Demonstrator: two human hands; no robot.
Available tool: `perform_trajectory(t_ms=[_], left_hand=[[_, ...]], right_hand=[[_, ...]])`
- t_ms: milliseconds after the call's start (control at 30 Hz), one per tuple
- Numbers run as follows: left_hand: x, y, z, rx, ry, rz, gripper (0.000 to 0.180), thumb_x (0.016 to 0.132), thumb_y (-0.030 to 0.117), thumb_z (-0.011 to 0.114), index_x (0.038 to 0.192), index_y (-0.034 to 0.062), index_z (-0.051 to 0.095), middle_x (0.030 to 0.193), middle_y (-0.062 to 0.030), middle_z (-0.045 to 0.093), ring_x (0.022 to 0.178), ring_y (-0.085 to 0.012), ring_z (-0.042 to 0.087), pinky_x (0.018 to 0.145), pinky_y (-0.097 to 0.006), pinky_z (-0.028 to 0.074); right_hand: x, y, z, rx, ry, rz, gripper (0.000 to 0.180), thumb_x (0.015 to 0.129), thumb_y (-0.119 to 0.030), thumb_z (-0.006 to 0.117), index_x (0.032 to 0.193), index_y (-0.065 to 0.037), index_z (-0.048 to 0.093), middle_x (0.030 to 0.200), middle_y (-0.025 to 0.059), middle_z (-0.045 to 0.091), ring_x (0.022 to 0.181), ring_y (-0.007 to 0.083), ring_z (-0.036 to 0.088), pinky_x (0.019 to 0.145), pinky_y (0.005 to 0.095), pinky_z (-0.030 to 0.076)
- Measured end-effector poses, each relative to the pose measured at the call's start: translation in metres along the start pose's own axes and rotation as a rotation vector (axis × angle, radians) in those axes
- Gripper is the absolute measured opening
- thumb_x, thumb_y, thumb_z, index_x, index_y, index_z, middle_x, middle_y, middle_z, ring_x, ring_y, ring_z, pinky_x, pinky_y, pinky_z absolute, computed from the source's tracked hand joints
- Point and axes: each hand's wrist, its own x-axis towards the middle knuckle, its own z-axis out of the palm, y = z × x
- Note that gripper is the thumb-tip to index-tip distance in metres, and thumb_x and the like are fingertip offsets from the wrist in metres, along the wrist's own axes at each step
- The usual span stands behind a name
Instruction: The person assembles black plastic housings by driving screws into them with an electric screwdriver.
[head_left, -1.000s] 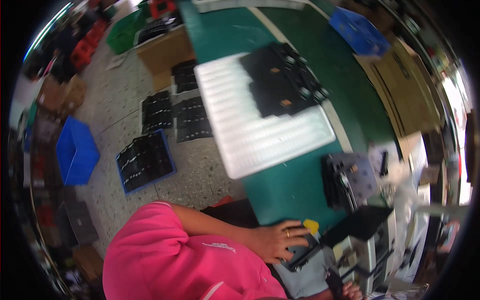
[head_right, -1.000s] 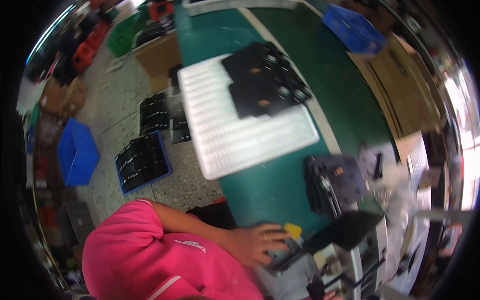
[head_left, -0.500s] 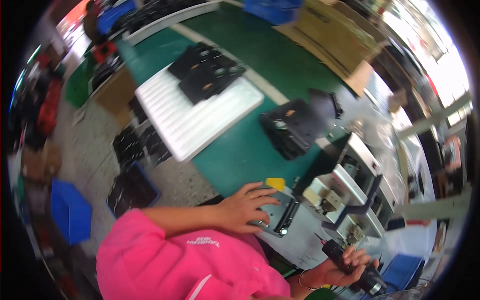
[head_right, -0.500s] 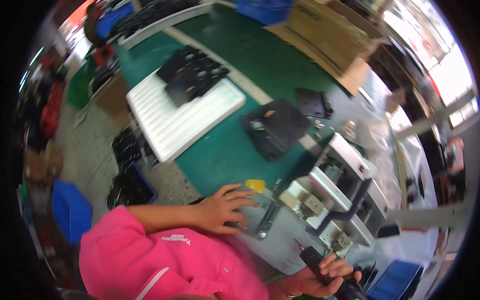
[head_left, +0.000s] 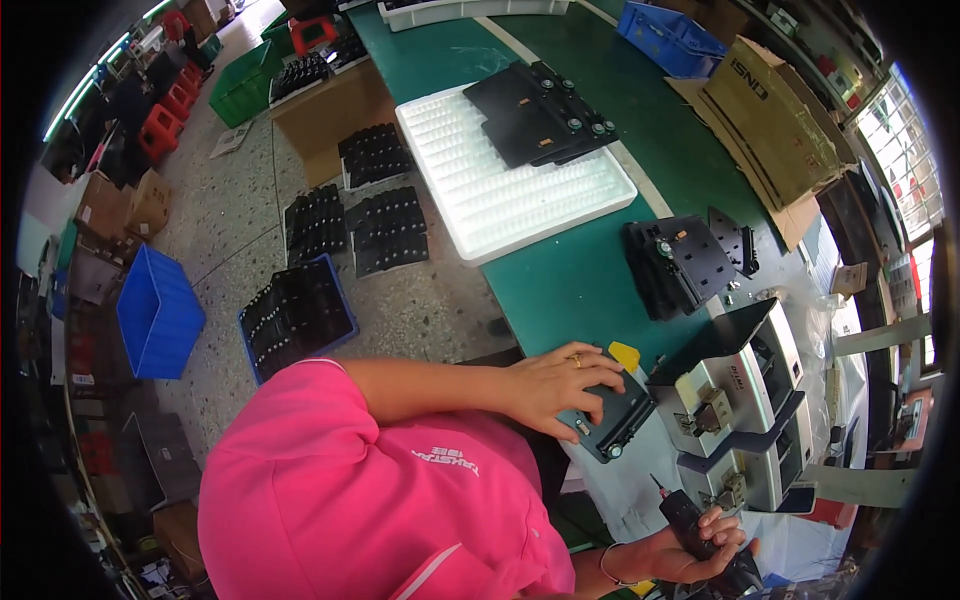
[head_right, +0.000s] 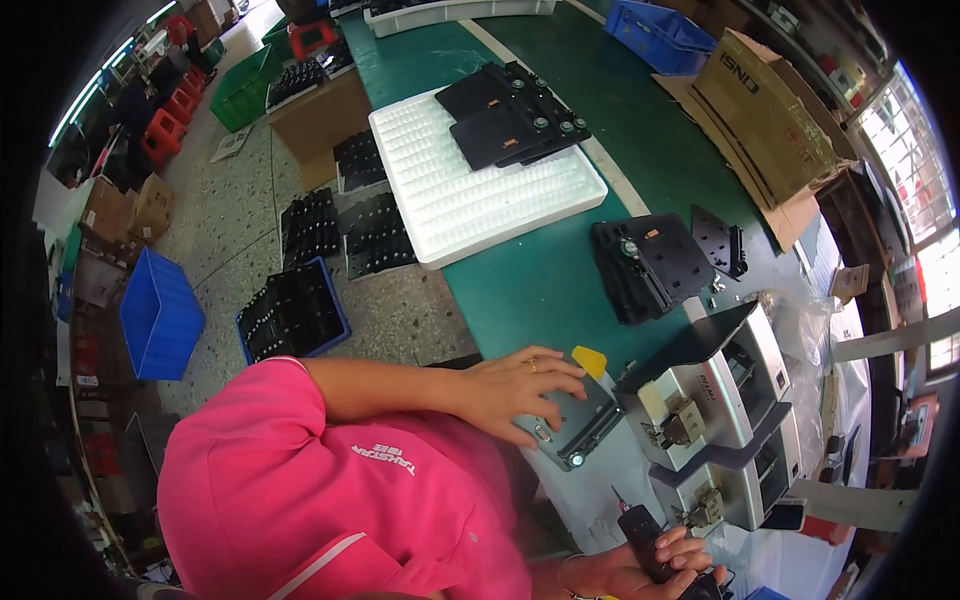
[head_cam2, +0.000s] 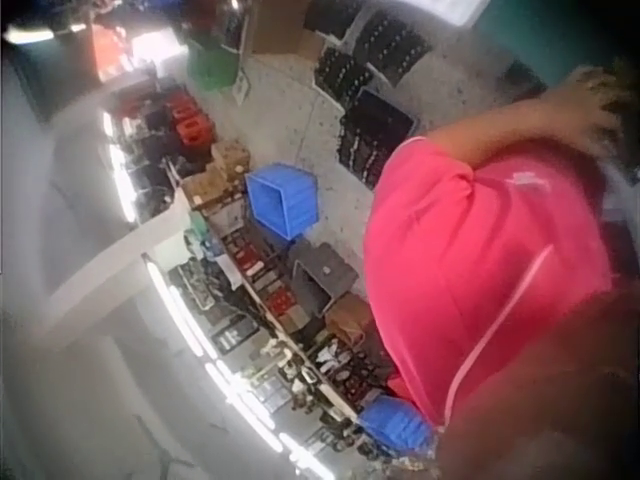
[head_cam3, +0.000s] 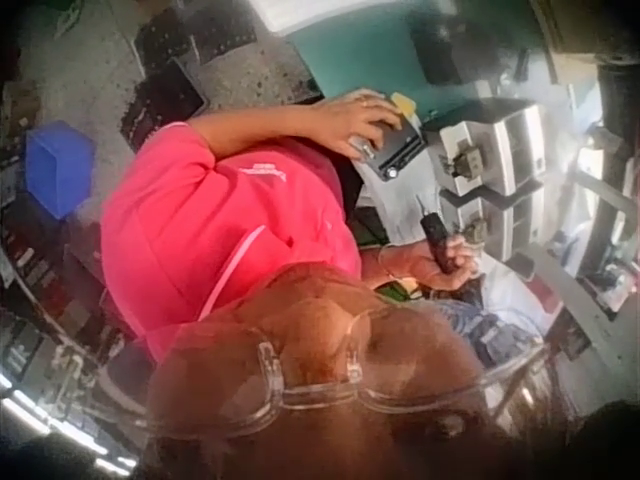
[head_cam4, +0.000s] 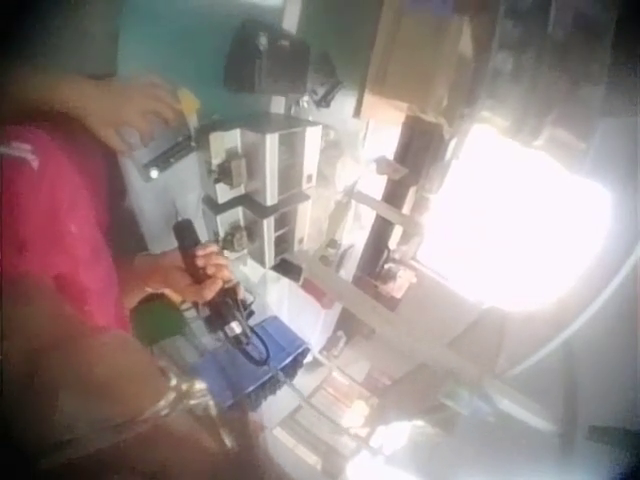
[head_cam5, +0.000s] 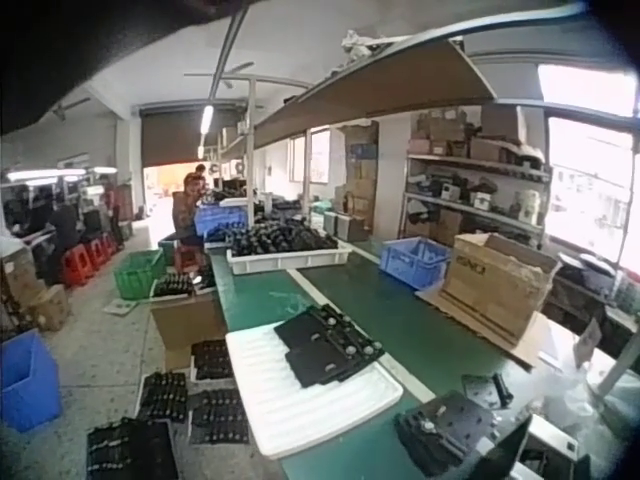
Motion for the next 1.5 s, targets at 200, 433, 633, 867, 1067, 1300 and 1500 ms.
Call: perform_trajectory(t_ms=[200,433,633,867,1067,1300,1500], left_hand=[[-0.003,0.004,0.011,0.008,-0.005,0.046,0.033,0.07,0.032,0.077,0.096,0.0168,0.064,0.131,-0.0095,0.047,0.133,-0.0319,0.036,0.107,-0.052,0.026],[-0.007,0.02,-0.017,0.186,0.269,0.095,0.041,0.072,0.044,0.075,0.108,0.0265,0.068,0.131,-0.0079,0.048,0.125,-0.0319,0.039,0.1,-0.049,0.031],[-0.01,0.02,-0.022,0.348,0.267,0.135,0.03,0.076,0.052,0.069,0.098,0.0323,0.072,0.128,-0.0051,0.05,0.123,-0.0286,0.037,0.101,-0.045,0.028],[0.003,0.012,-0.003,0.221,0.086,-0.053,0.044,0.065,0.037,0.078,0.105,0.022,0.067,0.129,-0.0042,0.052,0.124,-0.0269,0.041,0.101,-0.045,0.026],[0.017,0.018,-0.012,0.201,-0.093,-0.249,0.079,0.055,0.035,0.084,0.125,0.0165,0.055,0.146,-0.0157,0.034,0.139,-0.0372,0.025,0.108,-0.051,0.018],[0.025,0.017,-0.019,0.252,-0.231,-0.326,0.096,0.048,0.037,0.087,0.133,0.0175,0.048,0.145,-0.0148,0.035,0.137,-0.034,0.028,0.109,-0.05,0.015],[0.027,0.018,-0.018,0.191,-0.191,-0.289,0.099,0.047,0.035,0.088,0.135,0.0191,0.046,0.14,-0.0126,0.039,0.132,-0.0317,0.035,0.109,-0.051,0.016]], right_hand=[[-0.022,-0.014,0.007,-0.063,0.054,-0.007,0.028,0.092,-0.004,0.049,0.118,-0.001,0.041,0.071,0.0017,0.035,0.064,0.0114,0.037,0.06,0.0276,0.037],[-0.03,0.0,0.022,-0.027,0.096,0.019,0.032,0.087,-0.007,0.05,0.117,-0.004,0.042,0.07,0.0032,0.041,0.058,0.0126,0.042,0.053,0.027,0.037],[-0.024,0.003,0.033,-0.111,0.137,0.015,0.041,0.084,-0.007,0.05,0.124,-0.007,0.045,0.069,0.0035,0.043,0.055,0.0132,0.042,0.049,0.0297,0.04],[0.006,0.012,0.036,-0.073,0.045,0.024,0.042,0.086,-0.009,0.05,0.127,-0.01,0.044,0.07,0.0031,0.045,0.057,0.0138,0.043,0.051,0.0314,0.041],[0.035,0.022,0.044,-0.113,-0.066,-0.097,0.044,0.087,-0.009,0.049,0.13,-0.01,0.038,0.074,0.0048,0.048,0.058,0.0175,0.047,0.052,0.0354,0.045],[0.05,0.036,0.047,-0.154,-0.102,-0.158,0.047,0.089,-0.005,0.05,0.133,-0.009,0.033,0.073,0.0074,0.051,0.055,0.0191,0.051,0.051,0.0378,0.049],[0.055,0.039,0.044,-0.171,-0.032,-0.199,0.047,0.09,-0.005,0.052,0.132,-0.007,0.033,0.07,0.0078,0.051,0.054,0.019,0.051,0.051,0.0369,0.05]])
